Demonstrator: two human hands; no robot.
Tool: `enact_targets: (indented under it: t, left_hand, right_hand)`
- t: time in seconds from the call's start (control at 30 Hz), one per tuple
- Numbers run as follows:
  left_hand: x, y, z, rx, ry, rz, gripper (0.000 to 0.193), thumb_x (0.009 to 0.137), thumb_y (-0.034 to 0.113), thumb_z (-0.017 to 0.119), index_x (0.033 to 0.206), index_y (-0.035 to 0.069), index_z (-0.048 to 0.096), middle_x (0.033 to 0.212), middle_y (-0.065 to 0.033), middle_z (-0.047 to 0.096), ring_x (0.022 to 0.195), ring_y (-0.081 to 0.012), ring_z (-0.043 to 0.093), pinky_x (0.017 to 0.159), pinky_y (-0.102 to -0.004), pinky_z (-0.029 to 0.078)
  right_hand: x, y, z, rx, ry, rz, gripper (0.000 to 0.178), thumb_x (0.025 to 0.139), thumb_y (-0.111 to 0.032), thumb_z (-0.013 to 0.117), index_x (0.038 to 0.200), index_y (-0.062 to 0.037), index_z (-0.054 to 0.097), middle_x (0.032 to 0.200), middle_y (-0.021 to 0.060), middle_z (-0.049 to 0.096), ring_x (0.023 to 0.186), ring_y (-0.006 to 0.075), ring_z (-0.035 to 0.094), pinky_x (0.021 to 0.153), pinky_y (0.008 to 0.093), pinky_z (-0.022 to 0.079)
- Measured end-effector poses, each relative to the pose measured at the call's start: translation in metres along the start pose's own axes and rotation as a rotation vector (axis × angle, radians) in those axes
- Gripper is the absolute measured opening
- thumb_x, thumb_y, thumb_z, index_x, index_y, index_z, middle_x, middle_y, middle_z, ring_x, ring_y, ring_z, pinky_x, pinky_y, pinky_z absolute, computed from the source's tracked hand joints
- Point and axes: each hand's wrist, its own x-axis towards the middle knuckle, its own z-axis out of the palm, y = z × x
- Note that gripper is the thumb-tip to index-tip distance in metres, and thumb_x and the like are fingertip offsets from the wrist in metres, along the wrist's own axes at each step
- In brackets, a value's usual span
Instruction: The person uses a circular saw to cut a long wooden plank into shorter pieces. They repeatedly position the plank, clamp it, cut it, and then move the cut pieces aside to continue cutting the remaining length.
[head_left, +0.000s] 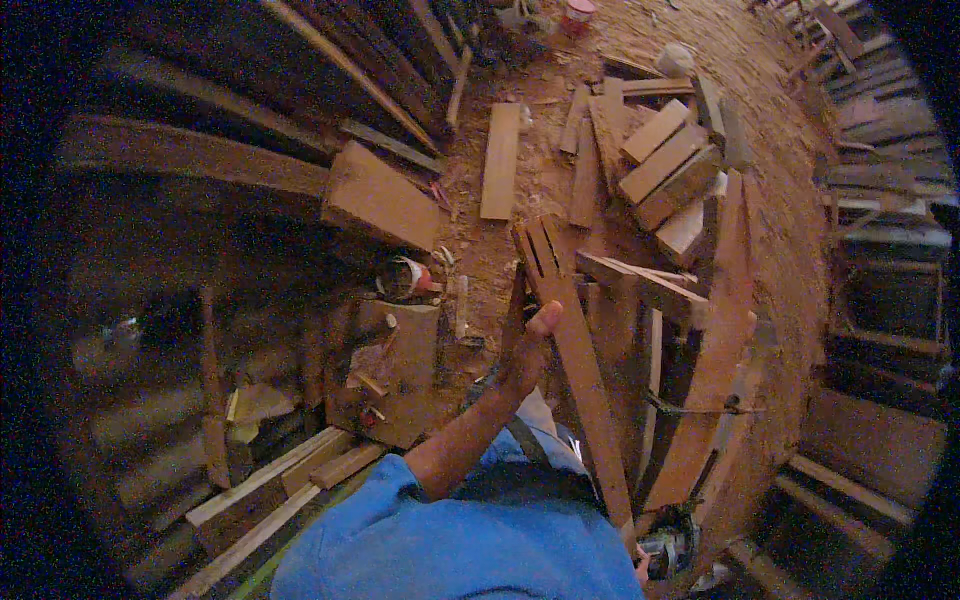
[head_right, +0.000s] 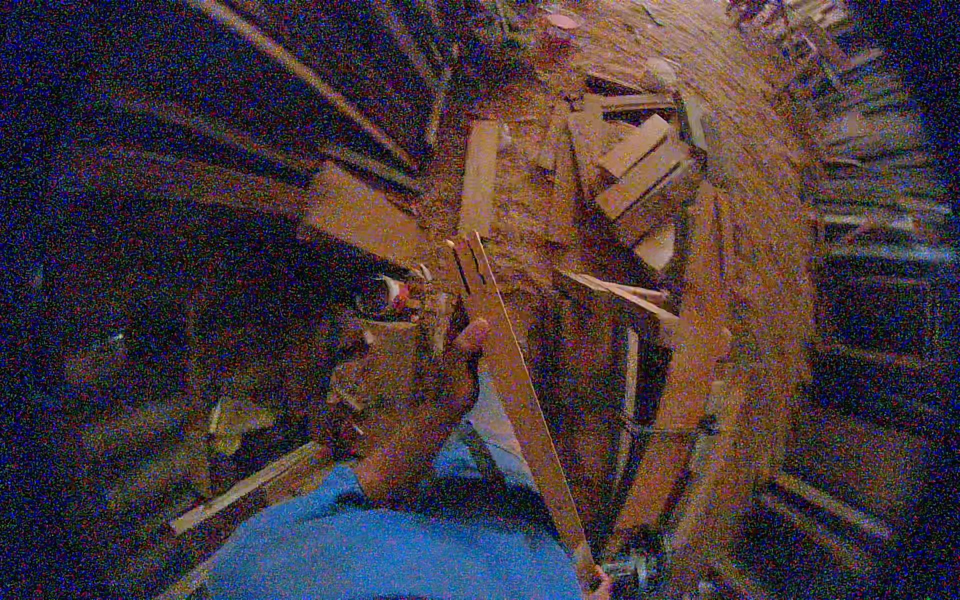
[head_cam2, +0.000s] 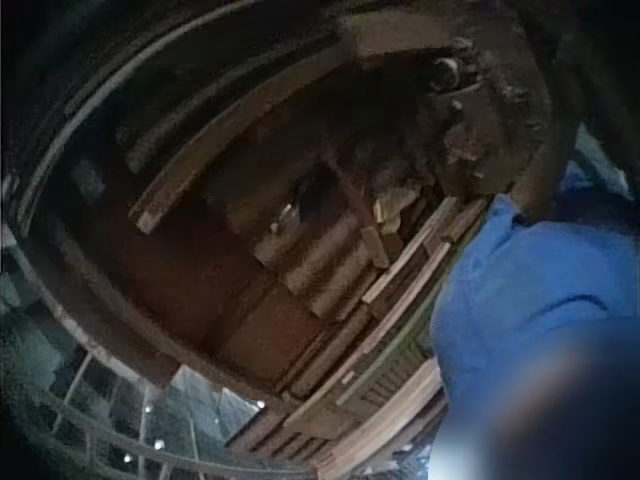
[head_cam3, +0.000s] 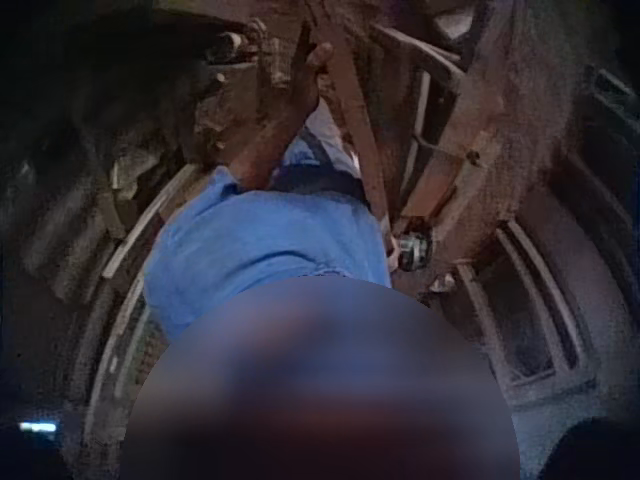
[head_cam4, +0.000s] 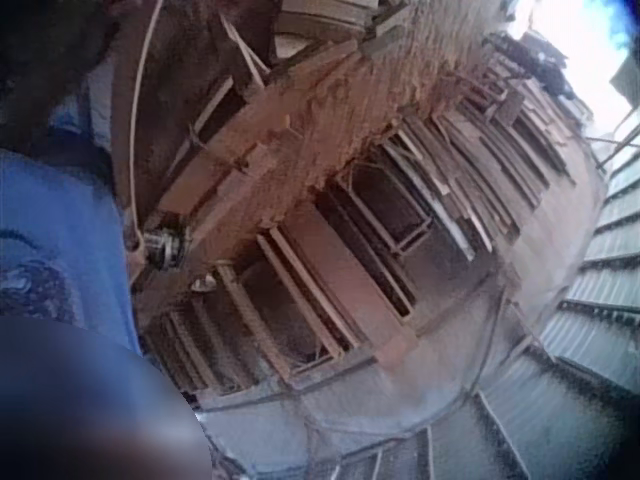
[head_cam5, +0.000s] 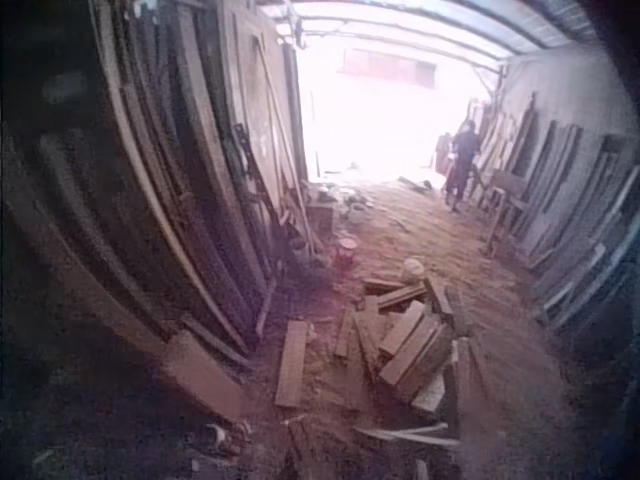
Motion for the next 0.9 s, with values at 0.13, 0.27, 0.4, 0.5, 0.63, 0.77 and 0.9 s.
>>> enact_targets:
  t: [0.13,0.27,0.4,0.5,0.63,0.77,0.9]
  left_hand:
    - [0.018,-0.004,0.022,0.102,0.024,0.063,0.066,0.091,0.039,0.062,0.141,0.004,0.038,0.126,-0.0099,0.054,0.115,-0.0195,0.053,0.099,-0.0358,0.044]
    - [0.044,-0.015,0.042,0.051,-0.082,-0.099,0.072,0.089,0.041,0.063,0.142,0.002,0.033,0.129,-0.0122,0.051,0.117,-0.0203,0.051,0.099,-0.0359,0.044]
    - [0.068,-0.037,0.053,0.094,-0.096,-0.216,0.085,0.086,0.045,0.064,0.147,0.001,0.026,0.134,-0.0143,0.046,0.119,-0.0228,0.049,0.102,-0.0353,0.041]
    - [0.083,-0.055,0.062,0.098,-0.112,-0.282,0.091,0.084,0.048,0.064,0.149,0.000,0.021,0.136,-0.0153,0.044,0.122,-0.0241,0.047,0.104,-0.0349,0.038]
    - [0.094,-0.074,0.075,0.094,-0.152,-0.313,0.095,0.084,0.049,0.064,0.150,-0.001,0.017,0.138,-0.0159,0.043,0.125,-0.0245,0.044,0.106,-0.0348,0.036]
    - [0.099,-0.090,0.080,0.109,-0.212,-0.318,0.094,0.085,0.050,0.062,0.150,-0.001,0.018,0.138,-0.0153,0.043,0.125,-0.0233,0.043,0.106,-0.0344,0.035]
    - [0.111,-0.111,0.080,0.073,-0.144,-0.472,0.080,0.087,0.053,0.059,0.142,0.002,0.031,0.127,-0.0131,0.050,0.114,-0.0229,0.050,0.100,-0.0352,0.040]
  right_hand:
    - [-0.027,0.008,0.011,0.029,0.082,0.020,0.049,0.086,-0.040,0.064,0.117,-0.0039,0.054,0.094,0.0082,0.059,0.088,0.0231,0.057,0.080,0.0402,0.046]
    - [-0.051,0.009,0.023,0.056,0.146,0.027,0.050,0.085,-0.040,0.065,0.118,-0.0041,0.054,0.096,0.0082,0.059,0.091,0.0235,0.056,0.082,0.0410,0.045]
    - [-0.074,0.010,0.034,0.093,0.211,0.036,0.051,0.084,-0.039,0.066,0.118,-0.0044,0.053,0.098,0.0083,0.058,0.093,0.0240,0.055,0.085,0.0419,0.044]
    - [-0.088,0.013,0.040,0.122,0.251,0.039,0.051,0.083,-0.039,0.067,0.119,-0.0045,0.053,0.099,0.0083,0.058,0.095,0.0243,0.054,0.087,0.0425,0.043]
    - [-0.106,0.014,0.044,0.145,0.306,0.029,0.052,0.082,-0.039,0.068,0.119,-0.0048,0.053,0.101,0.0083,0.057,0.097,0.0248,0.053,0.089,0.0433,0.041]
    - [-0.127,0.008,0.055,0.158,0.359,-0.018,0.053,0.081,-0.039,0.068,0.119,-0.0050,0.053,0.104,0.0084,0.056,0.099,0.0253,0.052,0.091,0.0441,0.040]
    - [-0.148,-0.016,0.065,0.138,0.448,-0.154,0.054,0.080,-0.039,0.069,0.120,-0.0052,0.053,0.106,0.0084,0.056,0.102,0.0257,0.052,0.094,0.0449,0.039]
